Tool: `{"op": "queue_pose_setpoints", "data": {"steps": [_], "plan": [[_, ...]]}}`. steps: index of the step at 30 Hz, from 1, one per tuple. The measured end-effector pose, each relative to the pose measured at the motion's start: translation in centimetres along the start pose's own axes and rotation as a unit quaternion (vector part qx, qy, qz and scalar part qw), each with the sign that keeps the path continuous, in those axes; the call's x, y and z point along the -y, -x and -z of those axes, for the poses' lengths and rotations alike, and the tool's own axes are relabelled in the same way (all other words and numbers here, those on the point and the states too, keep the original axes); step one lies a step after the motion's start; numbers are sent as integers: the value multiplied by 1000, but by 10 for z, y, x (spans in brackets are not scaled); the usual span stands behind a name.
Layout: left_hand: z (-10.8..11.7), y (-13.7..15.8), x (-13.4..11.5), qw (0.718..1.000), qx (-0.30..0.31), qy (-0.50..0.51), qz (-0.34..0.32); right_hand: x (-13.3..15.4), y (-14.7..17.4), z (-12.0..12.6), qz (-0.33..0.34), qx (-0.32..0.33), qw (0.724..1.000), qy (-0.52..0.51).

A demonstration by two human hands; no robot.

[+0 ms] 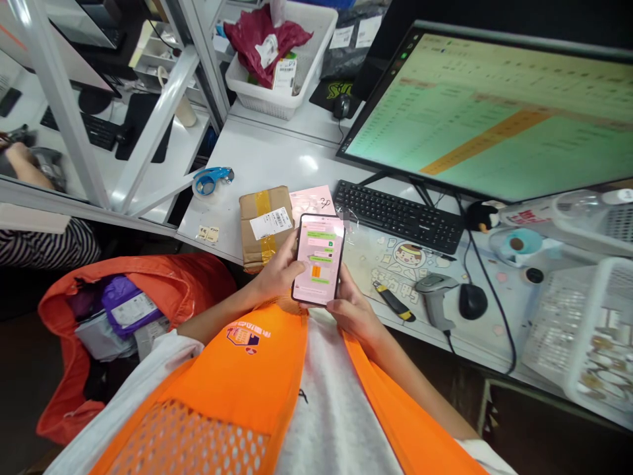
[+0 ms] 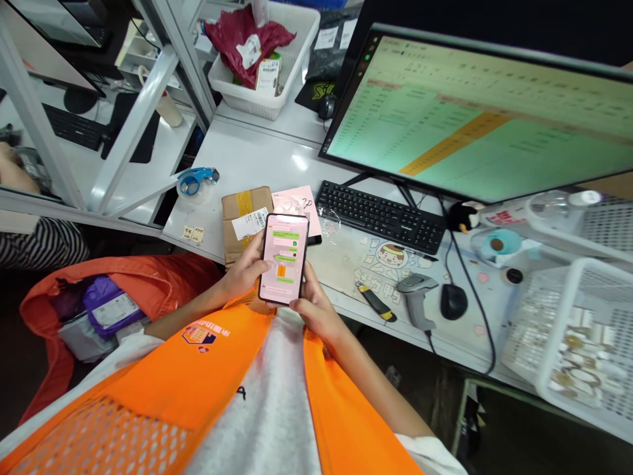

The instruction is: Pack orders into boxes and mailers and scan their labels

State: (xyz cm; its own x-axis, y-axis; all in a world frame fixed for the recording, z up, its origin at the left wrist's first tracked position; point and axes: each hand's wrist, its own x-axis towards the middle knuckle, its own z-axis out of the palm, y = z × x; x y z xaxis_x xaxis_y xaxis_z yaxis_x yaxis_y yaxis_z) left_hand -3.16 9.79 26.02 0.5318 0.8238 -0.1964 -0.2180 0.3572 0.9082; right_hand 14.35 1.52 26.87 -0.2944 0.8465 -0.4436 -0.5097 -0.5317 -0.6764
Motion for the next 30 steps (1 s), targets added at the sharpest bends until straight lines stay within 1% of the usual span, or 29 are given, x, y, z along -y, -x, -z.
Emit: {"op": "queue_pose_setpoints", "data": {"steps": [5,8,11,15,17,19,20,23,25,27,30], "plan": [[1,4,-6,998,36,-33,27,3,-1,-2,10,-11,1000,-4],[0,5,-8,998,45,-52,3,4,-1,-3,8,-12,1000,0],[1,4,-6,996,56,-70,-23,5,-1,-3,6,-14,1000,4],[5,4,1,993,33,-115,-17,3,-2,-2,8,-12,1000,21],[8,5,4,996,33,-87,10,1,-2,0,3,-19,999,31],[9,8,9,998,39,-13,43,1,-4,5,-2,-35,998,48],[9,9,11,998,32,26,53,3,-5,8,-5,-41,997,62],[8,14,23,992,-25,115,49,16,-12,21,-25,-47,992,117],[8,16,32,988,-58,141,36,29,-21,29,-27,-63,986,153],[7,16,41,987,-76,138,33,42,-34,34,12,-110,978,179],[2,12,48,989,-87,119,27,56,-54,32,131,-197,953,189]]}}
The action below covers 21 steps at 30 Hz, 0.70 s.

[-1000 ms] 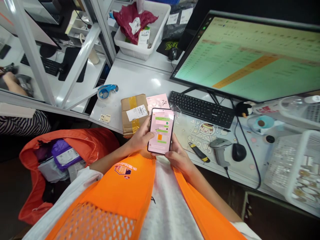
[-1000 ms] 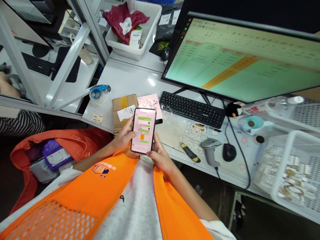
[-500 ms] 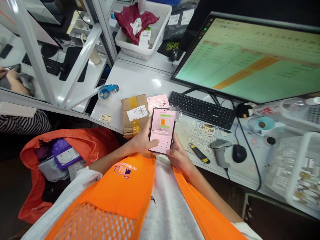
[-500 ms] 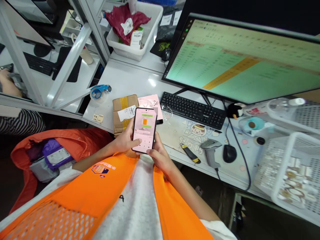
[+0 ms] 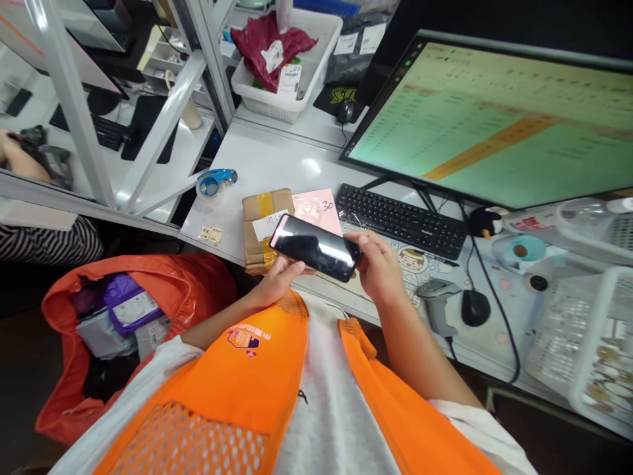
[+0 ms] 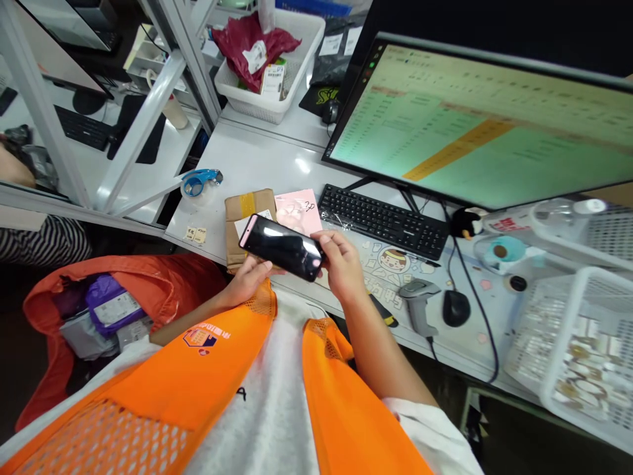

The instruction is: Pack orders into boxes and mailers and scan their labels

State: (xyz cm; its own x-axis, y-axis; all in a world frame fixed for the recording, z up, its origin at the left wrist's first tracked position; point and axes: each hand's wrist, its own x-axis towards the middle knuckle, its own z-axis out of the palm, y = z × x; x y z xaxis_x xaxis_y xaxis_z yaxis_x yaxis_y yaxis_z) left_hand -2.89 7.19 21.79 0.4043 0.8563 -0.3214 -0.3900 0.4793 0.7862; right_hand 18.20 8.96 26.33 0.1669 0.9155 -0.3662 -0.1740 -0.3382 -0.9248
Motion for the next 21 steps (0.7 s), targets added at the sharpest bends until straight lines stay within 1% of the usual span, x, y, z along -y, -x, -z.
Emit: {"op": "queue_pose_setpoints", "data": {"steps": [2,3,5,8,11,14,17,21], "plan": [[-7,-5,2,1000,-10,-3,-21,3,-10,-9,62,-35,997,-9],[-11,-8,2,999,-19,-4,-35,4,-13,-13,81,-35,996,-14],[-19,-15,2,997,-43,-12,-60,4,-19,-21,97,-13,995,-19],[-27,-28,4,993,-77,-49,-74,1,-28,-27,96,14,995,-22],[-29,-37,8,987,-109,-78,-85,-3,-38,-29,84,3,996,-26],[-31,-41,11,984,-132,-85,-89,-6,-46,-31,65,-17,997,-41],[-35,-42,11,983,-136,-79,-95,-8,-50,-31,54,-21,997,-56],[-41,-44,8,985,-126,-70,-99,-9,-53,-27,60,-25,996,-58]]}}
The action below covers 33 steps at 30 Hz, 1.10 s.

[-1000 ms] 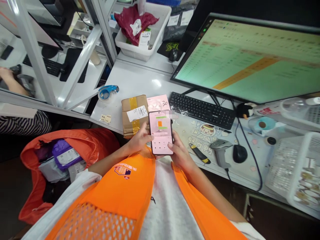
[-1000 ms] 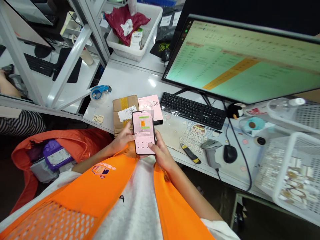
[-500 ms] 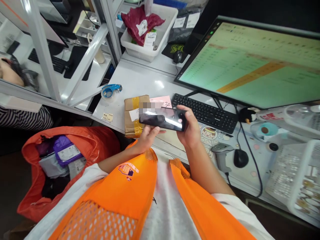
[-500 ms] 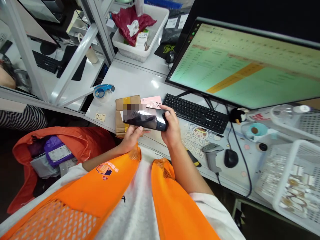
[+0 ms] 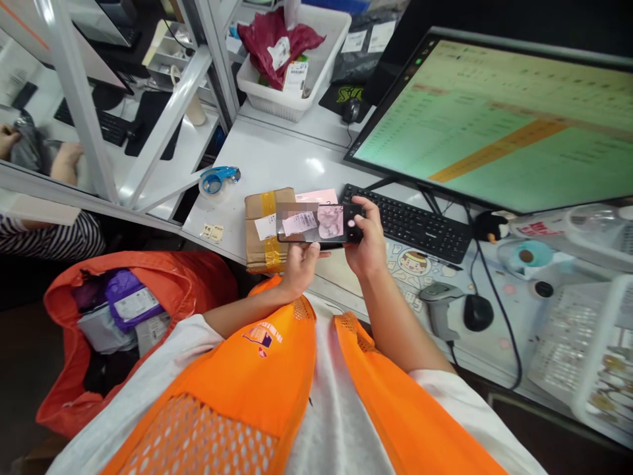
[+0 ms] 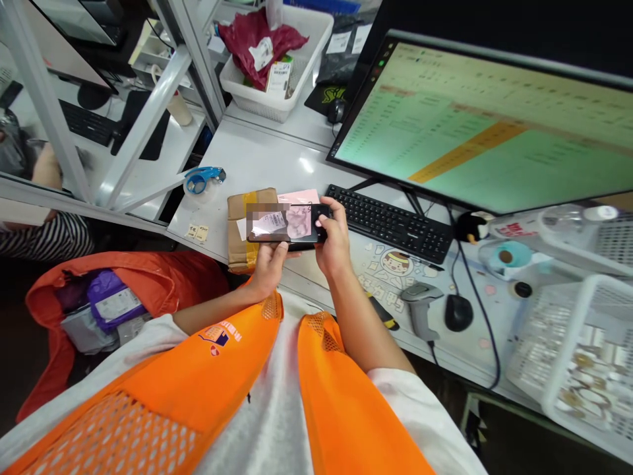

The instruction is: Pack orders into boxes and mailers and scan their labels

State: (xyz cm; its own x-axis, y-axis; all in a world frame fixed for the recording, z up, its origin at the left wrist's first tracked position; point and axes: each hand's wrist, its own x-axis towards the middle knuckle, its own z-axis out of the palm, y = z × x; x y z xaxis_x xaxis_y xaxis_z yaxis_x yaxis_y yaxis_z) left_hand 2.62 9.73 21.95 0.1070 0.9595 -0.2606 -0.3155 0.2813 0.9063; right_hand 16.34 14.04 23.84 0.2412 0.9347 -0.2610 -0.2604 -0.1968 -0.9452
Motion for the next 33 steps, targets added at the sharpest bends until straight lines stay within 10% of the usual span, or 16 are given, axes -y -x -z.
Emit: {"op": "queue_pose_setpoints", "data": {"steps": [33], "plan": [[-9,-4,1,999,-10,-42,3,-7,-9,14,32,-8,999,26]]}}
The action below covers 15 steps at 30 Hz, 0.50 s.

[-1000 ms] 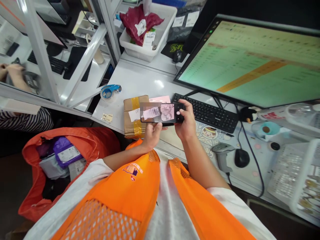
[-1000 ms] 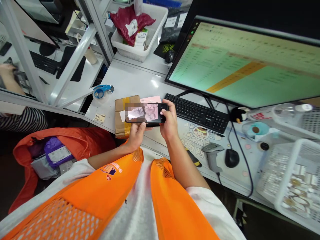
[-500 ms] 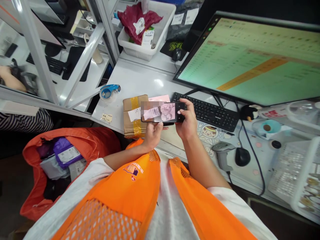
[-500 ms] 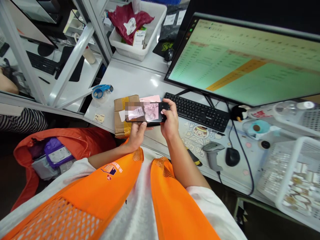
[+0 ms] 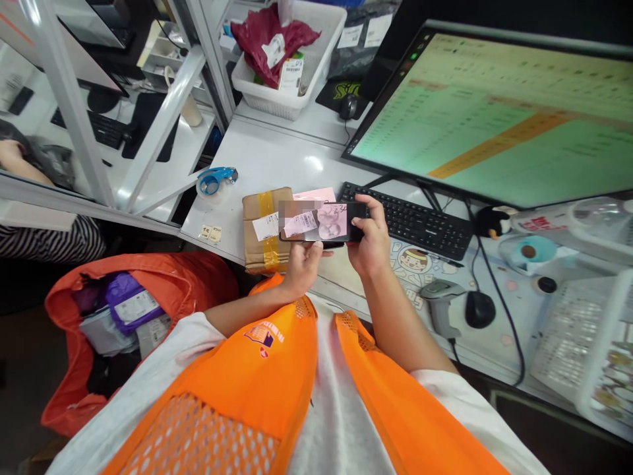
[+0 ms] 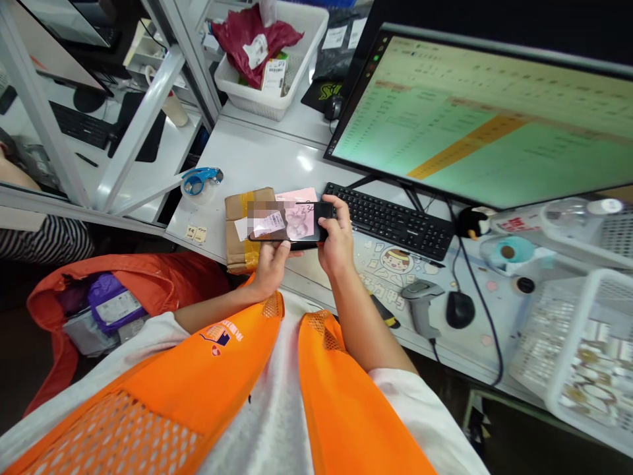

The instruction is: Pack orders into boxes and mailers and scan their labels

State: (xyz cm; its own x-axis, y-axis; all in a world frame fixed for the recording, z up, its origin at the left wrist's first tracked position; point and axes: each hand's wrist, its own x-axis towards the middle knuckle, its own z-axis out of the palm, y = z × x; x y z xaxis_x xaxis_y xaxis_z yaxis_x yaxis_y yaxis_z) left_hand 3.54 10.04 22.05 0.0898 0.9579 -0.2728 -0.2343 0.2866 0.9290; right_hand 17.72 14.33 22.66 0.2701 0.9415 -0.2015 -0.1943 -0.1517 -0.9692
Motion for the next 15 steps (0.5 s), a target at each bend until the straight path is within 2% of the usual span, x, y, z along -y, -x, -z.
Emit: {"op": "queue_pose_setpoints", "data": {"steps": [3,6,11,15], "plan": [[0,-1,1,1000,-3,11,-7,2,0,-1,-6,-8,1000,-8],[2,0,1,1000,18,-15,0,4,1,-3,1,0,1000,3],[9,5,-2,999,28,-18,-15,21,13,-5,15,-12,1000,-23],[18,16,-15,995,80,-55,-25,38,33,-1,8,-4,999,-53]]}}
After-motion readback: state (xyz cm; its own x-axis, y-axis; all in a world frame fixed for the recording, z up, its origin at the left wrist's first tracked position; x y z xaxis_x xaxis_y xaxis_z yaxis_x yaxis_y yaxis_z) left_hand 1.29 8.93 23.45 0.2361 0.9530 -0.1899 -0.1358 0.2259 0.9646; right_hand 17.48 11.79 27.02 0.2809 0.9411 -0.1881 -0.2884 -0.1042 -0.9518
